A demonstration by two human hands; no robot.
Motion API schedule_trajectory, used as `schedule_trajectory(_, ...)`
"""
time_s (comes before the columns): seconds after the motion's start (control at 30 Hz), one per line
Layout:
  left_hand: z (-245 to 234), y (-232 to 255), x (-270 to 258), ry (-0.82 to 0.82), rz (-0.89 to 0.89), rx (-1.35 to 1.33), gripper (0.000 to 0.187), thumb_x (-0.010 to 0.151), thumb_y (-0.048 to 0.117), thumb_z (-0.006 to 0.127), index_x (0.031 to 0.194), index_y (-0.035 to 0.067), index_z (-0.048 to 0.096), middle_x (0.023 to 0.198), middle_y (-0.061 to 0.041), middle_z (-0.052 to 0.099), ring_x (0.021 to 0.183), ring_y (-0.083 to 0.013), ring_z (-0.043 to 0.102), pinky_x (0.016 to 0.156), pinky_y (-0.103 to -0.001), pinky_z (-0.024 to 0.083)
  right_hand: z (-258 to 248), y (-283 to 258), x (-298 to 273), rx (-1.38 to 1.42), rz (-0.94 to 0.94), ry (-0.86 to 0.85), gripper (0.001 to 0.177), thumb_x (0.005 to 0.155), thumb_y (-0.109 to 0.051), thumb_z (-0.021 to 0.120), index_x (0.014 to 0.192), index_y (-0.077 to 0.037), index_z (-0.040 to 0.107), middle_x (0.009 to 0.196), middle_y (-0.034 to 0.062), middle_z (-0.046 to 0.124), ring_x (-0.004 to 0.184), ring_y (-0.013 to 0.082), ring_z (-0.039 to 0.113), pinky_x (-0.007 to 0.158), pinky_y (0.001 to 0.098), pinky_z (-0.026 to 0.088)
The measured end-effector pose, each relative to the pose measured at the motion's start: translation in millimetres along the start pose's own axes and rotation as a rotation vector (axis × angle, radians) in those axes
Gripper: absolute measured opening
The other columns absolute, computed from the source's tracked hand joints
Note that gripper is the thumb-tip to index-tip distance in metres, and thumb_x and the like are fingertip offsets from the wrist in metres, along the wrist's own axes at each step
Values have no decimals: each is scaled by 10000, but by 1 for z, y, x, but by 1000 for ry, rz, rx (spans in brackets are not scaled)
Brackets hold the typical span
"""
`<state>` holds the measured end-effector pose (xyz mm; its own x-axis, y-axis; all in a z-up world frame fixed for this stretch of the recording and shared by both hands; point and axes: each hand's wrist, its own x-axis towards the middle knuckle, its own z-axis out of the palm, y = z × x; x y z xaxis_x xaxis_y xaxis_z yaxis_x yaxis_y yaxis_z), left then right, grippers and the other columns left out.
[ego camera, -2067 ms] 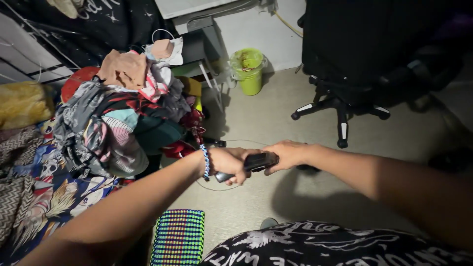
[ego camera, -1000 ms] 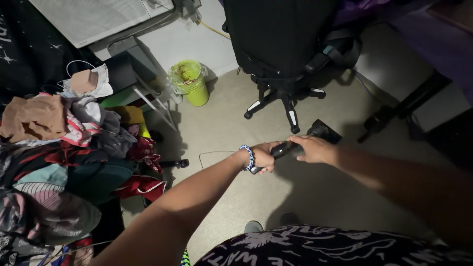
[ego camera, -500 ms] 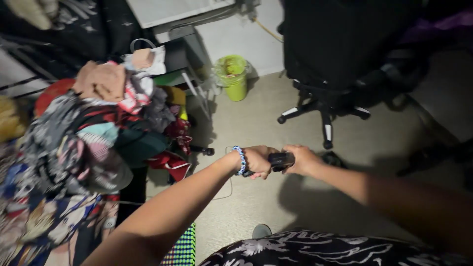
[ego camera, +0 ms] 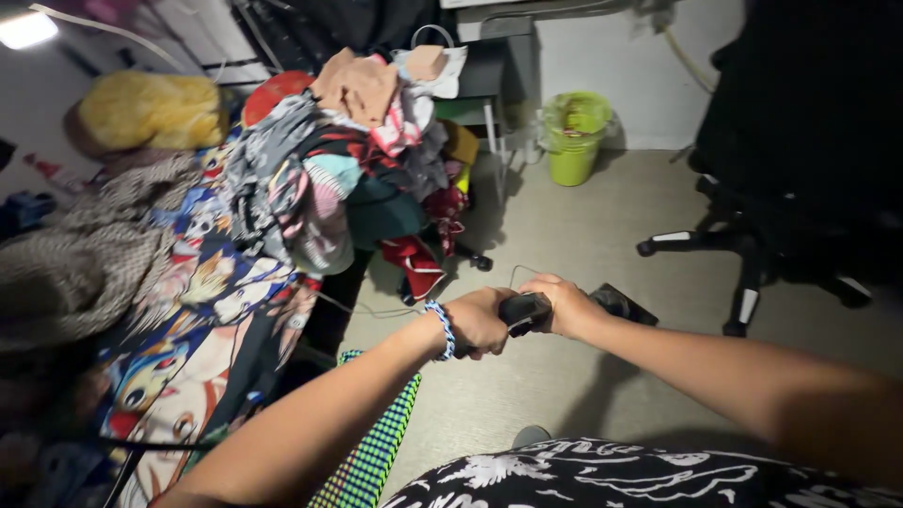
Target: The person vacuums the floor of a bedroom using a vacuum cleaner, maneuvering the vacuum head around a chair, a bed, and a wardrobe.
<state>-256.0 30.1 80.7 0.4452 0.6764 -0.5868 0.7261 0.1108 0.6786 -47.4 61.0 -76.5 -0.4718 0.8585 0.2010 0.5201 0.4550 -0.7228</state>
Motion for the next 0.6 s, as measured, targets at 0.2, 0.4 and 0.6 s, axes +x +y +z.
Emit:
schedule_trajectory(0.2, 27, -4, -22, 211, -123, -158, 617, 727, -4, 624, 1325, 121, 534, 736, -114, 663, 487, -188, 618, 404, -328, 482, 11, 1, 21, -61, -15, -171, 689, 609, -101, 919, 1231, -191, 636, 1239, 74, 617, 1053, 304, 684, 914, 382, 572)
schedule_trajectory(0.4, 52, -19, -19, 275, -174, -389, 720, 730, -19, 642, 1408, 118, 440, 726, -111, 621, 477, -192, 589, 371, -339, 439, 23, 10, 36, -214, -67, -290, 740, 599, -78, 908, 1268, -213, 622, 1436, 139, 523, 1179, 350, 627, 978, 401, 539)
schedule_trajectory(0.6, 81, -9, 4, 296, -227, -515, 821, 729, -47, 649, 1470, 134, 346, 738, -131, 626, 476, -204, 581, 365, -370, 424, 4, 26, 20, -232, -90, -326, 727, 644, -75, 875, 1300, -227, 602, 1425, 121, 554, 1213, 354, 617, 994, 407, 530)
